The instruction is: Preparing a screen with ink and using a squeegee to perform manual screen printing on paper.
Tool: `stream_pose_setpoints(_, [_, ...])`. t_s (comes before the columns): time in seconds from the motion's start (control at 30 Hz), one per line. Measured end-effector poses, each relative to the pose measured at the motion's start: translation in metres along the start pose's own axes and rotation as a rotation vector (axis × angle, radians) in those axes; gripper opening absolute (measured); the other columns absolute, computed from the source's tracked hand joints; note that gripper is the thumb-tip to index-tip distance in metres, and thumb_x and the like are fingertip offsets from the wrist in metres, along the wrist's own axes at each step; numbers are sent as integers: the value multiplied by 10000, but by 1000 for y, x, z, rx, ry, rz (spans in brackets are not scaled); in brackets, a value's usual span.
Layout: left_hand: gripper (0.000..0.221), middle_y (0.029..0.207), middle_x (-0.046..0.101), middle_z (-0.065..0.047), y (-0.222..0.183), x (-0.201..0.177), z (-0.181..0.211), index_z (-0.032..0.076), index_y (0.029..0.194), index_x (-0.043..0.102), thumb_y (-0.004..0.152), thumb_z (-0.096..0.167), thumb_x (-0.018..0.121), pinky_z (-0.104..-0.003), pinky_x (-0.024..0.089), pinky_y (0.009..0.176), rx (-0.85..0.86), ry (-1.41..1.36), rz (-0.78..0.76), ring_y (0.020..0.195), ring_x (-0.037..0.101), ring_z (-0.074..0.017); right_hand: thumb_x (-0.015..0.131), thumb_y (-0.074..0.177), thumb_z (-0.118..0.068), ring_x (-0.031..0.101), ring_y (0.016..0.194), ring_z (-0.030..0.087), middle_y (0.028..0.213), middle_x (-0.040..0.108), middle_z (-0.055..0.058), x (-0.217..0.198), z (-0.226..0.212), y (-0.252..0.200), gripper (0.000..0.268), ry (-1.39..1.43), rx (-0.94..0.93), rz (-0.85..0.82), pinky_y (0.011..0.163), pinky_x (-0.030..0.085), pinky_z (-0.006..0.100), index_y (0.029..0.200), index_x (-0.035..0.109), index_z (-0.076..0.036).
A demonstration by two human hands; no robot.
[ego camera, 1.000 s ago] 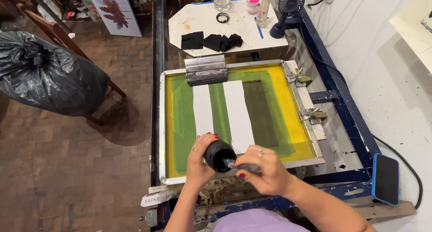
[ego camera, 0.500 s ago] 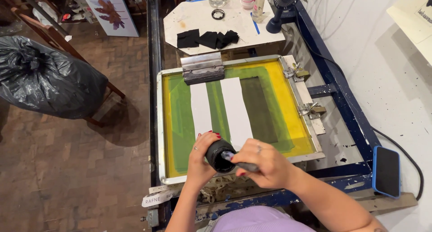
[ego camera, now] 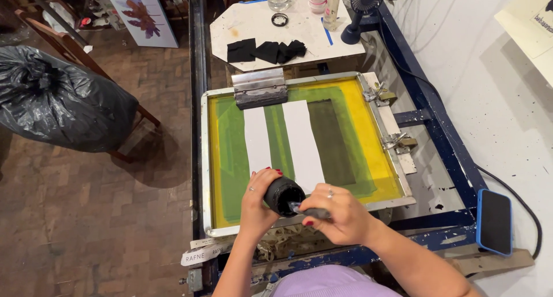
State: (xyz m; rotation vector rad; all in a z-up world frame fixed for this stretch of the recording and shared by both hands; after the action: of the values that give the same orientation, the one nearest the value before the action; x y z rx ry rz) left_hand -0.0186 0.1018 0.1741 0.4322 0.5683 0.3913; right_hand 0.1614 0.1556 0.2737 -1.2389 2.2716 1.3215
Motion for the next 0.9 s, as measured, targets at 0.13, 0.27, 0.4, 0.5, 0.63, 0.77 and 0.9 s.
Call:
stream_pose_setpoints(0.13, [559, 1273, 686, -69, -2, 1, -6, 145, 1247, 612, 754, 110, 872, -583, 317, 1218, -16, -32, 28, 1290, 615, -312, 632, 1025, -240, 535, 659, 157, 802, 688, 43, 2, 14, -12, 190, 45, 49, 142, 619, 472, 299, 1085, 652, -61])
stream_pose_setpoints(0.27, [560, 1325, 674, -89, -2, 2, -9, 141, 1285, 612, 782, 110, 855, -581, 321, 1230, -27, -56, 47, 1317, 612, -326, 677, 1018, -165, 546, 676, 292, 838, 639, 146, 16, -5, -3, 279, -202, -119, 25, 686, 520, 414, 1188, 570, 29])
stream_pose_setpoints(0.4, [551, 1275, 686, -71, -1, 2, -15, 144, 1250, 619, 750, 69, 836, -561, 345, 1205, -46, -37, 41, 1276, 626, -311, 613, 1030, -248, 545, 645, 190, 810, 653, 66, 11, 14, -8, 205, 25, 79, 117, 581, 465, 314, 1058, 658, -49])
stream_pose_setpoints(0.5, [692, 1249, 719, -63, -2, 7, -24, 155, 1237, 671, 599, 1, 891, -613, 358, 1177, -89, -6, 104, 1261, 638, -331, 649, 1002, -241, 564, 593, 204, 743, 645, 53, 7, 22, -5, 183, 17, 79, 222, 552, 502, 321, 1041, 703, -70])
stream_pose_setpoints(0.63, [845, 1222, 743, -35, 4, 8, -30, 167, 1226, 725, 438, -71, 919, -694, 349, 1134, -115, 120, 137, 1256, 638, -338, 674, 983, -227, 620, 597, 282, 705, 645, 74, 21, 32, -2, 182, -135, 41, 199, 570, 566, 376, 1023, 733, -59])
stream_pose_setpoints(0.77, [867, 1251, 734, -6, 15, 9, -55, 203, 1260, 711, 448, -23, 917, -707, 381, 1106, -131, 202, 94, 1245, 626, -323, 755, 902, -184, 598, 526, 237, 630, 695, 76, 41, 95, -23, 108, 78, 371, 308, 507, 506, 346, 922, 792, -85])
stream_pose_setpoints(0.9, [900, 1290, 712, 8, 40, 8, -79, 231, 1302, 690, 456, 45, 936, -691, 369, 1108, -93, 391, 99, 1259, 592, -318, 658, 1008, -180, 500, 504, 122, 542, 587, 79, 41, 158, -23, 192, 391, 705, 648, 433, 419, 253, 882, 696, -40])
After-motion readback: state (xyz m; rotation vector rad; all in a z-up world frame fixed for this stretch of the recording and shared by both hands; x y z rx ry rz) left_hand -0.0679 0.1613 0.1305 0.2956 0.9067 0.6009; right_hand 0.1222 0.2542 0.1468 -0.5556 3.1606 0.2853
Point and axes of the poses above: each hand's wrist, its own y-axis towards the middle knuckle, its own x-axis out of the palm, z = x × y, the point moved 5 cm from there along y, towards the middle knuckle
